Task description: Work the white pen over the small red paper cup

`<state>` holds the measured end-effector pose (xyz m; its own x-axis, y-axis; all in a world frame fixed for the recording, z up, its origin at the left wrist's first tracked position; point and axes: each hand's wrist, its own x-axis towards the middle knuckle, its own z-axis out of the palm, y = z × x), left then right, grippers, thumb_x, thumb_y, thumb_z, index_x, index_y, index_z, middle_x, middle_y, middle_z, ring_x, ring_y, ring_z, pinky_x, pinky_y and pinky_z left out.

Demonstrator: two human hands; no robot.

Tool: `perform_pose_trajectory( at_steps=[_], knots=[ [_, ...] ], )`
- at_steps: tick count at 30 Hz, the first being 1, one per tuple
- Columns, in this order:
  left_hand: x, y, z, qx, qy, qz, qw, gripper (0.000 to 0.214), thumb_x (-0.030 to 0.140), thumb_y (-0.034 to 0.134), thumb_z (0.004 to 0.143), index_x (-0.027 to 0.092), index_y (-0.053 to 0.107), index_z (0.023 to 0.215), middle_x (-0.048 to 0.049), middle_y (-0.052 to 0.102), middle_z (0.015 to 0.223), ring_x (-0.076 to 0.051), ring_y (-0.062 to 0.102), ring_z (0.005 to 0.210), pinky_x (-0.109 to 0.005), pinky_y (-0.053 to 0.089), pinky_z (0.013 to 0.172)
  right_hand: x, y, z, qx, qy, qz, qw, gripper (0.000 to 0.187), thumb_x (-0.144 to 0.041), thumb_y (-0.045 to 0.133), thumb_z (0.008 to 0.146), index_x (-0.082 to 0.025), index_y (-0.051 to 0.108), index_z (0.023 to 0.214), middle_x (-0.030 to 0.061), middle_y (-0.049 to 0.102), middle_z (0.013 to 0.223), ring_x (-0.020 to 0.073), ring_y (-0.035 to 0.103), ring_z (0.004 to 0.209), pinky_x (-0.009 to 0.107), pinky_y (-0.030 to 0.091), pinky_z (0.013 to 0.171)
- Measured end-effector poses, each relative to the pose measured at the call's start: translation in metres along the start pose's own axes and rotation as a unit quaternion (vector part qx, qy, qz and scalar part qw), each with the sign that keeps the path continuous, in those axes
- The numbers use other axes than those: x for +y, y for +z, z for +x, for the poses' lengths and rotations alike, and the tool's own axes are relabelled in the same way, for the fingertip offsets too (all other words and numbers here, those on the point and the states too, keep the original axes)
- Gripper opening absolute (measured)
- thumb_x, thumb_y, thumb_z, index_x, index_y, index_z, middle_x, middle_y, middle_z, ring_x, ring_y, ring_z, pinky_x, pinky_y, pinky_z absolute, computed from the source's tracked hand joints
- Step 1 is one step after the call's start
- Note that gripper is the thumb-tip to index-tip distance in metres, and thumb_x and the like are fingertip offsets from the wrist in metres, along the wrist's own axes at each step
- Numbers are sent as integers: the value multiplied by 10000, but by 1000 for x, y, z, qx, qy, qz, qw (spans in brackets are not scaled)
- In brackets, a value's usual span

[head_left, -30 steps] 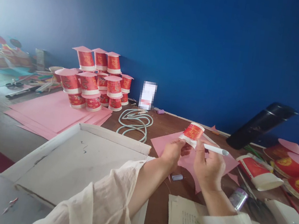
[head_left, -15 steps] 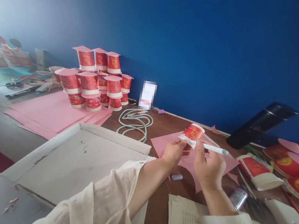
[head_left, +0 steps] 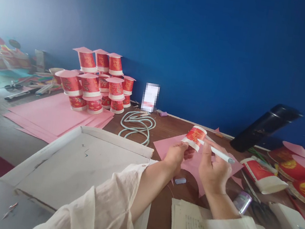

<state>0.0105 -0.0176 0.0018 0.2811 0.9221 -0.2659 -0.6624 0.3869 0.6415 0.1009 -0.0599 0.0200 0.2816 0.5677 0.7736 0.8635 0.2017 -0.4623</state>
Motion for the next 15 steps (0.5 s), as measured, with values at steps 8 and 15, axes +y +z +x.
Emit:
perform_pose_trajectory(
  at_steps=[8, 15],
  knots=[
    [3, 1, -2, -2, -25, -33, 999, 152, 173, 531, 815, 82, 652, 805, -96, 643, 739, -139, 605, 661, -278, 478, 705, 4, 1, -3, -4, 25, -18, 1000, 367, -444, 448, 890, -157, 674, 931, 118, 694, 917, 217, 622, 835, 337, 456, 745],
    [1, -1, 1, -7, -20, -33, 999, 140, 185, 564, 802, 82, 658, 792, -94, 639, 719, -142, 603, 662, -285, 474, 732, 3, 1, -2, -3, 26, -29, 999, 381, -456, 443, 889, -166, 685, 937, 109, 702, 904, 218, 623, 800, 338, 445, 725]
  ],
)
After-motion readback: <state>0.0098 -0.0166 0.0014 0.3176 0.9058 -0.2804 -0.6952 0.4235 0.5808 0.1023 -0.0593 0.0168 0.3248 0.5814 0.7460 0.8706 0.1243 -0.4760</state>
